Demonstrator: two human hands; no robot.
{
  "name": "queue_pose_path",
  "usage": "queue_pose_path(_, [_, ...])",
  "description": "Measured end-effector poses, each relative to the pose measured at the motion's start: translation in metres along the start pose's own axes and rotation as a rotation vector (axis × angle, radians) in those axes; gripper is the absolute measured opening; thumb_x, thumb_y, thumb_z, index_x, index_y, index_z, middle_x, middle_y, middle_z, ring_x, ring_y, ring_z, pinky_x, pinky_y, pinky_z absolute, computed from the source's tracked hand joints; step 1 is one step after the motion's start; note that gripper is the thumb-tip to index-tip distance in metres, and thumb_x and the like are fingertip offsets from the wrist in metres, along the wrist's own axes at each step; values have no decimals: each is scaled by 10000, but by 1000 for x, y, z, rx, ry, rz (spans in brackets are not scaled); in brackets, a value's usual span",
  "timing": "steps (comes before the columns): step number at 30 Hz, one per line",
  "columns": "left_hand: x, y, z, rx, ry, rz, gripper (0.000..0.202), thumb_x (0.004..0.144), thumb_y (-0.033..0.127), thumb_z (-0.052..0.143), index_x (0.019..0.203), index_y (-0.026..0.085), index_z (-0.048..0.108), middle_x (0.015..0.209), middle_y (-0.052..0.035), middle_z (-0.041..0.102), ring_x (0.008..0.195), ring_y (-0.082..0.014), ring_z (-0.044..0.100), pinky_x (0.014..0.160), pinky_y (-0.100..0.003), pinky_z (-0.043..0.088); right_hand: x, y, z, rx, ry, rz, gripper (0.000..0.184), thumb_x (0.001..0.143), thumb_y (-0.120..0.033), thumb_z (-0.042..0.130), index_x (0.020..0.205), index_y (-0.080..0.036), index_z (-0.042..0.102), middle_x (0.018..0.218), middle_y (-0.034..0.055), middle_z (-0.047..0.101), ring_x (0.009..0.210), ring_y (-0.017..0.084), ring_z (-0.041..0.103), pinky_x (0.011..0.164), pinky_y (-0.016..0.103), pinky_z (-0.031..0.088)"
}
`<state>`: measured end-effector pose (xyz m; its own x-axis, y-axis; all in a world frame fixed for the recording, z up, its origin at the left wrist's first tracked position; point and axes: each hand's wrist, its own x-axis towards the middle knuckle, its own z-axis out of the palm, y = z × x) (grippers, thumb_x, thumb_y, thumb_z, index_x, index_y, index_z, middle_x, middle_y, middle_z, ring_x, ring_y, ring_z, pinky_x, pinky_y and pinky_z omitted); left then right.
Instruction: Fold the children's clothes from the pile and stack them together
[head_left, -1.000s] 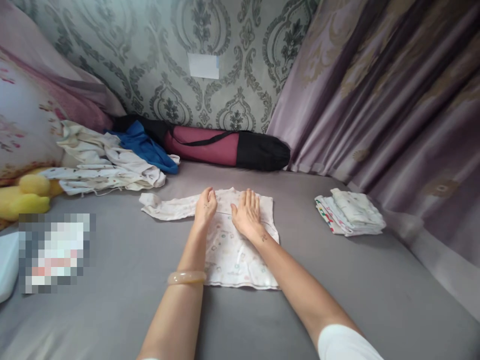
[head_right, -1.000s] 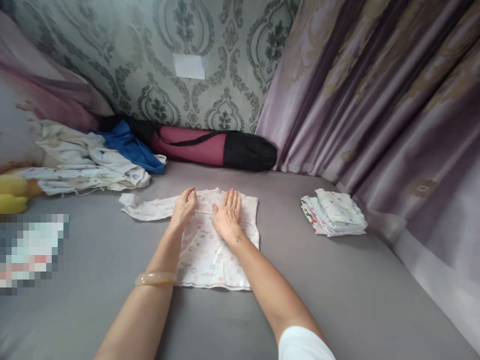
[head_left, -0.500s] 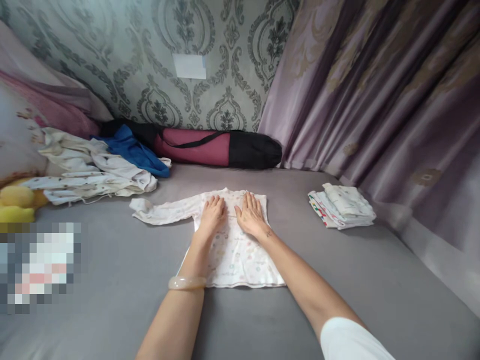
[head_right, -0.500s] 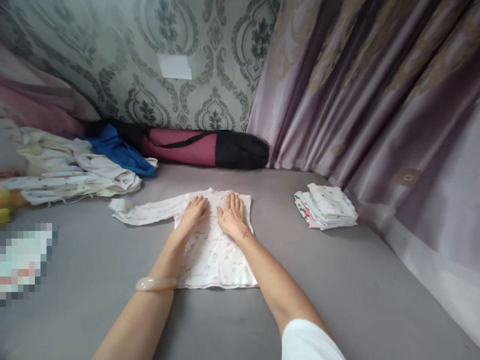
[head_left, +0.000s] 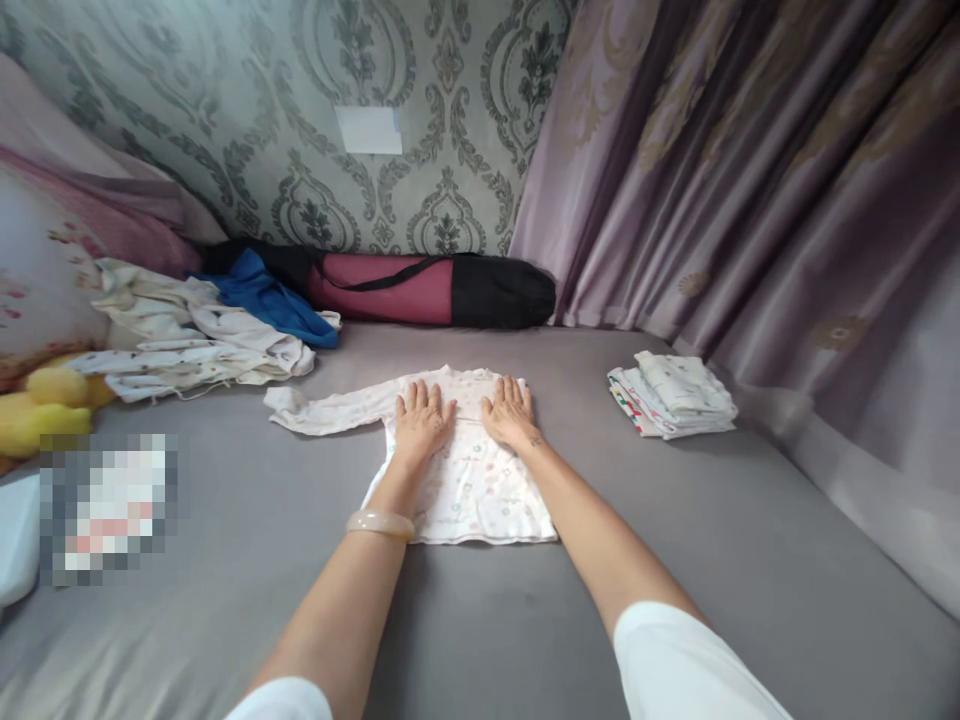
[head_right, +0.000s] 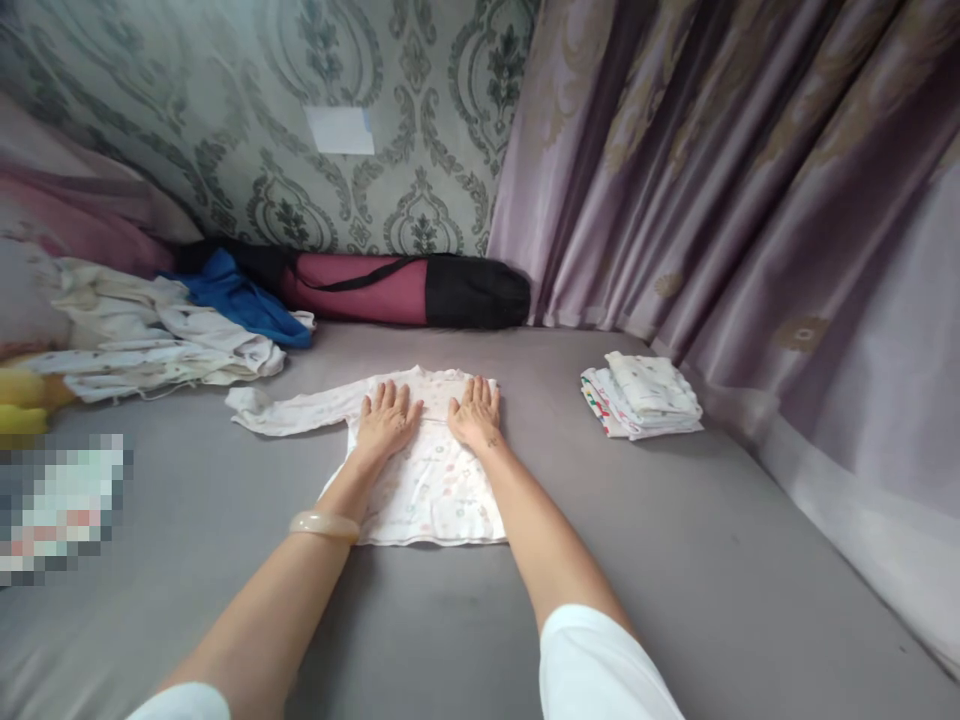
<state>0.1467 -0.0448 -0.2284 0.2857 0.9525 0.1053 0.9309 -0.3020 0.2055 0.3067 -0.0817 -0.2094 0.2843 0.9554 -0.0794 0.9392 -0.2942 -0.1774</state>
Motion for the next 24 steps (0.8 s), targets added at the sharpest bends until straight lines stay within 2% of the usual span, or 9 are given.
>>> queue_pose_path(4, [1,0,-2,-7,-14,-15,669,955,543,231,1481,153,374,1584,-177,245,1473,-344,170,1162,-538,178,-1,5,-2,16,7,5,655,979,-370,213,1533,-23,175,1620,136,101,1492,257,54,1194,445,20])
queue_pose_path(10, [2,-5,-6,-21,-65,-21,757,942,561,226,1496,50,302,1582,-182,239,1480,-297,171,1189,-473,161,-3,6,2,17,61,57,655,976,-345,217,1519,19,186,1616,162,98,1490,268,59,1193,421,61])
queue_pose_path(15, [3,-13,-14,-41,-119,37,745,941,573,247,1497,80,300,1596,-158,213,1484,-280,161,1193,-449,158,-2,9,5,39,118,98,637,970,-315,226,1508,26,225,1609,165,148,1483,268,110,1188,398,115])
queue_pose_path(19, [6,-22,-23,-114,-168,71,682,940,520,336,1478,101,333,1597,-161,208,1483,-288,159,1187,-473,164,-1,10,6,43,145,108,627,965,-303,234,1500,24,257,1603,171,176,1474,269,152,1183,381,140])
queue_pose_path(22, [9,-35,-31,-272,-176,159,539,889,395,472,1358,130,498,1550,-159,337,1436,-279,300,1158,-430,268,-1,9,6,27,150,108,626,967,-306,230,1498,22,265,1602,165,184,1473,267,157,1184,380,136])
queue_pose_path(24, [8,-48,-36,-449,-115,174,458,856,333,501,1268,146,575,1472,-138,464,1327,-248,467,1077,-356,396,-1,8,6,16,148,116,628,967,-308,227,1500,23,261,1602,163,186,1473,268,155,1183,381,136])
